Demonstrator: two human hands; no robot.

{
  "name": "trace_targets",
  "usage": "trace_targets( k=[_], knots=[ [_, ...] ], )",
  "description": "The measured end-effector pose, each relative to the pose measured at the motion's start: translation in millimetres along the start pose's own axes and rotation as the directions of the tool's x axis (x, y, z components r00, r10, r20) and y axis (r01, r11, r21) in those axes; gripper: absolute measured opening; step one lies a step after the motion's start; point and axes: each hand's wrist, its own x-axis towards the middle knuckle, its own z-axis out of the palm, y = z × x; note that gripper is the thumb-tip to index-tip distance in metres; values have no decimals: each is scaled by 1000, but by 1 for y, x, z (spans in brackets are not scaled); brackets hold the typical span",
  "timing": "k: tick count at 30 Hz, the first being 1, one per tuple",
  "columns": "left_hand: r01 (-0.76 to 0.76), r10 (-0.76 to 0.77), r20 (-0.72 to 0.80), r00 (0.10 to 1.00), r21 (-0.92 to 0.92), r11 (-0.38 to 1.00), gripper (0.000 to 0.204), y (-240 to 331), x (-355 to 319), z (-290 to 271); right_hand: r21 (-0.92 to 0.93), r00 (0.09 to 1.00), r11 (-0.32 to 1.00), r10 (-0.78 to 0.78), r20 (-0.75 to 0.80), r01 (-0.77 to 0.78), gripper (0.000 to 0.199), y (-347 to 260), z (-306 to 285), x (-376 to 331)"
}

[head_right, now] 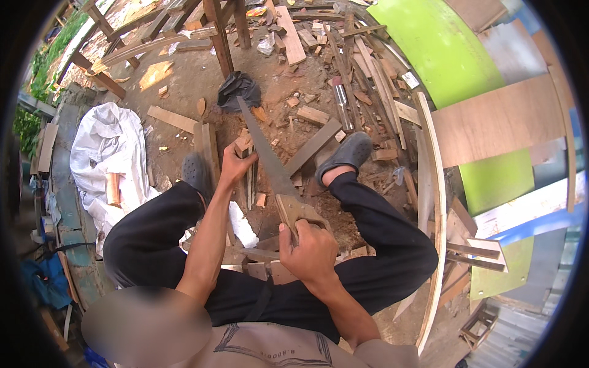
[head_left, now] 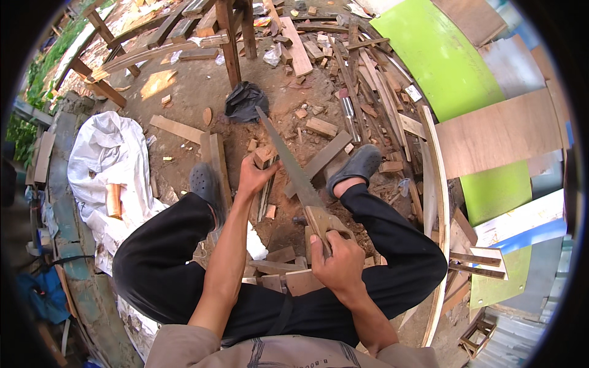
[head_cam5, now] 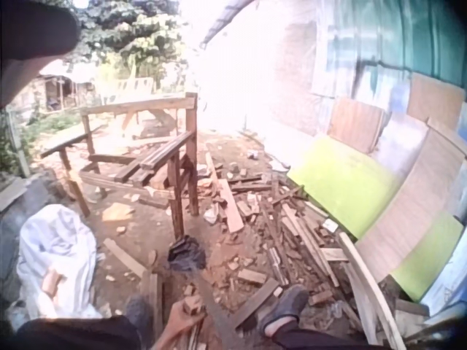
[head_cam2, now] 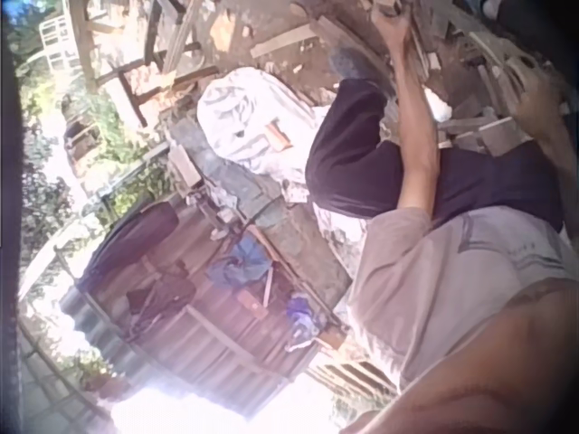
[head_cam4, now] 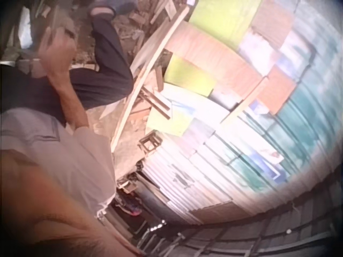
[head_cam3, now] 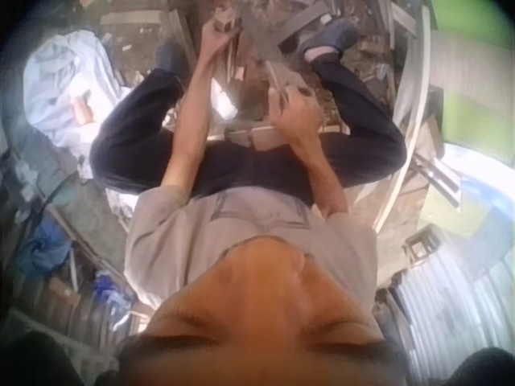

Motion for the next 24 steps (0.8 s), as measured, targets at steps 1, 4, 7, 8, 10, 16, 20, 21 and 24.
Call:
trace_targets(
  k=[1,4,7,8,10,16,20,21,24],
  knots=[
    [28,-28,9,1000,29,999,42,-10,3,-5,21,999,999,-42,-24,43,32,-1,0,-2],
    [170,-170,-8,985,-22,985,46,-10,5,-9,63,994,992,-108,15,107,28,-2,-1,-4],
    [216,-218,5,976,-141,966,47,9,4,-2,29,991,991,-130,31,129,28,6,3,-7],
    [212,-214,10,977,-176,961,47,12,2,-2,28,991,991,-132,30,131,28,8,4,-9],
    [149,-153,-24,988,-120,981,57,12,0,-1,26,991,991,-134,30,133,29,11,4,-11],
    [-179,215,-219,952,173,969,89,-4,-4,5,14,988,990,-138,67,137,29,11,7,-8],
    [-93,154,-272,950,226,970,82,9,-7,17,3,987,989,-150,64,150,29,18,5,-8],
    [-100,151,-255,955,202,974,83,8,-6,18,-3,984,986,-169,53,169,29,21,5,-8],
    [-183,226,-210,951,208,961,88,-5,-2,9,-25,980,981,-189,61,191,30,22,6,-7]
  ],
)
